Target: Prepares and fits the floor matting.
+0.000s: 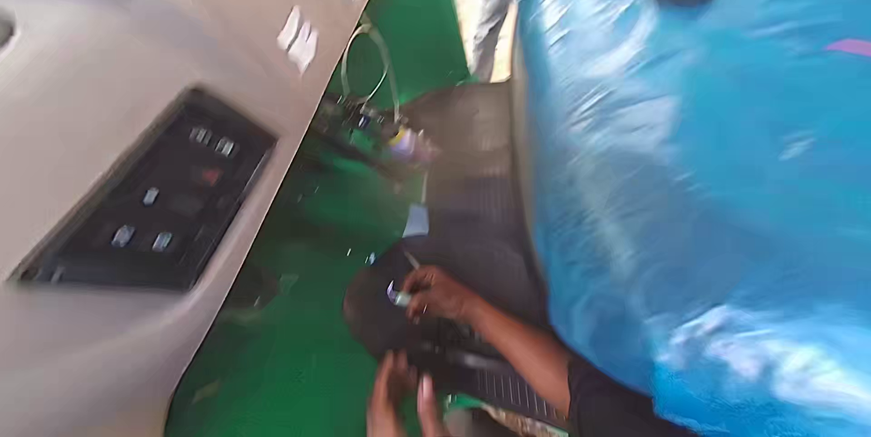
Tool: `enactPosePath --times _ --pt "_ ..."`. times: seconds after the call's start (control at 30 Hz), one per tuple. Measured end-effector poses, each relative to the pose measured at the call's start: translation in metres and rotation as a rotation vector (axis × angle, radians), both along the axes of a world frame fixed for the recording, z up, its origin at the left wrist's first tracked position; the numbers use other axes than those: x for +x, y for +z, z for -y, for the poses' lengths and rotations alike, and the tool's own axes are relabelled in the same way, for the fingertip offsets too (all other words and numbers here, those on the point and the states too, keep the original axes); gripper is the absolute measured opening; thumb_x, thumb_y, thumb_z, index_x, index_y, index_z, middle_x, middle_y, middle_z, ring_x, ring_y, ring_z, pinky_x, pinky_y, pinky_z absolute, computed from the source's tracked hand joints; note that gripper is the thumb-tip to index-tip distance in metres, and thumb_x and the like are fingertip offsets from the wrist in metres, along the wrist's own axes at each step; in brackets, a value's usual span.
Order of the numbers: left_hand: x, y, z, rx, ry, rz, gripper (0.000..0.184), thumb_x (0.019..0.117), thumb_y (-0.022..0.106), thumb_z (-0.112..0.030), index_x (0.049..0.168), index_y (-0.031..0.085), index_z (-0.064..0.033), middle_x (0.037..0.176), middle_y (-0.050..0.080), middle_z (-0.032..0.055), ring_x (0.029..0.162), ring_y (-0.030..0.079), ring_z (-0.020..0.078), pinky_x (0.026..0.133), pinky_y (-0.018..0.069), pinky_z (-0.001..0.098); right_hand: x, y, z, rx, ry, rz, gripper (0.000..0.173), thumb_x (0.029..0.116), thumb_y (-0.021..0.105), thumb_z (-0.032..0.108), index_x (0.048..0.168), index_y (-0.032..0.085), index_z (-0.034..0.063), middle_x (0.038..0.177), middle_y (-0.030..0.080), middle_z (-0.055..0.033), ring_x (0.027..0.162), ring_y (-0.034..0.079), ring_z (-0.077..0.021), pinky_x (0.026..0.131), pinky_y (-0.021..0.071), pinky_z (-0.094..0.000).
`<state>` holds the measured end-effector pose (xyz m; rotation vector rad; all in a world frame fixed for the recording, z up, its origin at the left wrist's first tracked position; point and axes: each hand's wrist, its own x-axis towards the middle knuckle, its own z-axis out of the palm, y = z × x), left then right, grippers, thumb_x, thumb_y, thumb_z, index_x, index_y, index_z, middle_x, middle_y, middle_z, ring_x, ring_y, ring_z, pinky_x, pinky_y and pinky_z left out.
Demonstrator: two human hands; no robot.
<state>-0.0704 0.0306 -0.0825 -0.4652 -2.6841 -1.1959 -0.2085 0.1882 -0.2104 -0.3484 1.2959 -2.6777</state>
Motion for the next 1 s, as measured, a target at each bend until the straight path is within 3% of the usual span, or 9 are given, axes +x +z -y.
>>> enactPosePath --times 0.07,0.13,0.27,0.37,0.43,0.53,0.63,0.83,1.0 --pt "-0.049 -0.015 -0.024 0.035 0.124 0.066 0.066 0.1041 0.054 -0.035 0.156 0.033 0.0011 0.148 0.049 0.0212 0.118 0.062 0.0232 0.096 0.0565 0.0406 -0.002 -0.013 -0.002 -0.078 -0.052 -0.03 0.014 0.0861 0.072 0.005 0.1 0.071 0.004 0.087 0.072 -0.0045 0.072 0.068 -0.0131 0.066 0.0591 -0.033" --pt "-0.092 -0.032 -0.044 0.11 0.157 0.103 0.054 0.1051 0.053 -0.034 0.149 0.047 -0.0028 0.142 0.055 0.0183 0.12 0.062 0.0247 0.099 0.055 0.0434 -0.007 -0.022 -0.008 -0.114 -0.132 -0.01 0.011 0.0864 0.073 0.003 0.097 0.074 0.0051 0.091 0.073 -0.004 0.081 0.067 -0.0098 0.074 0.0577 -0.0302" --pt "-0.136 -0.071 -0.061 0.375 0.203 0.119 0.02 0.1049 0.057 -0.019 0.11 0.075 -0.0104 0.097 0.074 0.0005 0.087 0.07 0.0096 0.079 0.0592 0.0326 -0.012 -0.022 -0.013 -0.024 -0.258 0.022 0.012 0.0878 0.075 0.003 0.099 0.075 -0.0001 0.095 0.073 -0.0106 0.085 0.068 -0.0145 0.078 0.0581 -0.0338" --pt "-0.137 -0.082 -0.059 0.528 0.235 0.196 0.023 0.1064 0.055 -0.018 0.117 0.074 -0.0083 0.102 0.075 0.0033 0.091 0.071 0.012 0.083 0.0595 0.0326 -0.011 -0.021 -0.024 0.166 -0.381 0.017 0.025 0.101 0.064 0.026 0.111 0.073 0.0051 0.103 0.073 -0.0092 0.084 0.068 -0.0147 0.07 0.0583 -0.0313" --pt "-0.139 -0.087 -0.06 0.481 0.242 0.218 0.023 0.1064 0.055 -0.019 0.12 0.072 -0.0097 0.094 0.073 0.0026 0.081 0.069 0.0118 0.074 0.0583 0.032 -0.014 -0.011 -0.029 0.206 -0.455 -0.021 0.024 0.1029 0.059 0.022 0.113 0.072 0.0044 0.101 0.071 -0.0088 0.078 0.064 -0.0129 0.066 0.055 -0.0275" --pt "-0.139 -0.098 -0.06 0.619 0.173 0.345 0.028 0.1025 0.062 -0.018 0.128 0.064 -0.0061 0.095 0.072 0.0057 0.085 0.069 0.0147 0.078 0.059 0.0357 -0.019 -0.003 -0.034 0.178 -0.366 -0.081 0.026 0.1037 0.054 0.01 0.119 0.07 -0.0033 0.109 0.071 -0.013 0.093 0.067 -0.016 0.083 0.0584 -0.0325" --pt "-0.134 -0.109 -0.064 0.859 0.191 0.429 0.018 0.0994 0.067 -0.013 0.115 0.062 -0.0043 0.091 0.072 0.0064 0.082 0.07 0.0146 0.075 0.06 0.0325 -0.023 -0.009 -0.034 0.193 -0.241 -0.039 0.028 0.1051 0.052 0.011 0.124 0.067 -0.0045 0.105 0.069 -0.013 0.086 0.064 -0.0145 0.076 0.056 -0.0297" --pt "-0.126 -0.127 -0.063 0.877 0.27 0.463 0.014 0.0989 0.068 -0.014 0.11 0.07 -0.0057 0.098 0.071 0.004 0.091 0.068 0.0131 0.084 0.0578 0.0333 -0.025 -0.023 -0.029 0.24 -0.152 0.069 0.019 0.1014 0.057 0.004 0.112 0.071 -0.0043 0.096 0.071 -0.0104 0.079 0.064 -0.011 0.071 0.0558 -0.0269" --pt "-0.127 -0.126 -0.067 0.971 0.368 0.505 0.016 0.0968 0.072 -0.018 0.108 0.072 -0.0082 0.096 0.072 0.0062 0.084 0.07 0.0177 0.07 0.0617 0.0373 -0.025 -0.028 -0.026 0.202 -0.216 0.176 0.013 0.0981 0.064 0.003 0.104 0.072 -0.0053 0.09 0.072 -0.0112 0.071 0.063 -0.0104 0.061 0.0541 -0.0251"
